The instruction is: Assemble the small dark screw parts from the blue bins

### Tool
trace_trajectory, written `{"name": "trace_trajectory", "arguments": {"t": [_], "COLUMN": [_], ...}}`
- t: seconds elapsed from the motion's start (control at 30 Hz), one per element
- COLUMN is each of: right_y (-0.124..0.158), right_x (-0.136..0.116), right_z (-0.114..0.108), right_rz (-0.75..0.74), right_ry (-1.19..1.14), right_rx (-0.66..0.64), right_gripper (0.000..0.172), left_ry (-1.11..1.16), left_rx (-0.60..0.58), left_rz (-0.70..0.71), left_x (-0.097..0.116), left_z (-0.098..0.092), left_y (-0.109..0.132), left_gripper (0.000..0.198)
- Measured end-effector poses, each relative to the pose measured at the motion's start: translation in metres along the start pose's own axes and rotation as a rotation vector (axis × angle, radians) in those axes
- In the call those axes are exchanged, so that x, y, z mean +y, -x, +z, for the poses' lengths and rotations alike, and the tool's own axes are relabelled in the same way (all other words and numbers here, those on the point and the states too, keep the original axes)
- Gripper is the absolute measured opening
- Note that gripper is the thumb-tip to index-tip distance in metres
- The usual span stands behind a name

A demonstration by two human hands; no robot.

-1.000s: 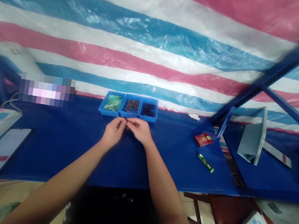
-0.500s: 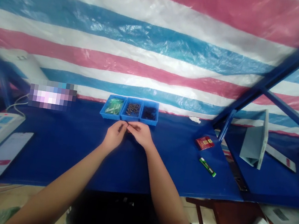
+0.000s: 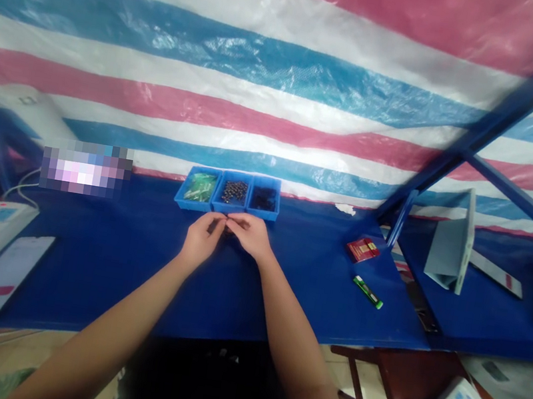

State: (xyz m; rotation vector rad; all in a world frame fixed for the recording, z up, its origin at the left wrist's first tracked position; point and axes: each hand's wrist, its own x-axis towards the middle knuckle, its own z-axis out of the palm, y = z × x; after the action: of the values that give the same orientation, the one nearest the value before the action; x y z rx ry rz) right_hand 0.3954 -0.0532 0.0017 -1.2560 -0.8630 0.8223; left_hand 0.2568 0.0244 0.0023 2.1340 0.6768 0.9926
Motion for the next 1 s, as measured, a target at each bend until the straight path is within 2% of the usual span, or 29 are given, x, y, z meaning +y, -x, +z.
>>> {"name": "trace_trajectory", "arguments": {"t": [0.37, 0.63, 1.0], "right_y": [0.0021, -0.0009, 0.0002], "right_x": [0.0000, 0.0021, 0.0029], "right_z": [0.0022, -0.0007, 0.0015], "right_rz": [0.009, -0.013, 0.006], "right_ry": [-0.028, -0.006, -0.023], "right_rx": [-0.027, 0.009, -0.027], "right_gripper": [0.038, 0.036, 0.039], "left_ry": [-0.032, 0.081, -0.069], "left_rx": [-0.052, -0.044, -0.057], "left_rz": [-0.026, -0.048, 0.035], "left_x": [-0.0019, 0.0011, -0.0003], "left_z": [-0.0009, -0.0005, -0.0035], "left_y": [-0.0011, 0.0009, -0.0030], "left_gripper": [0.022, 0.019, 0.020]}}
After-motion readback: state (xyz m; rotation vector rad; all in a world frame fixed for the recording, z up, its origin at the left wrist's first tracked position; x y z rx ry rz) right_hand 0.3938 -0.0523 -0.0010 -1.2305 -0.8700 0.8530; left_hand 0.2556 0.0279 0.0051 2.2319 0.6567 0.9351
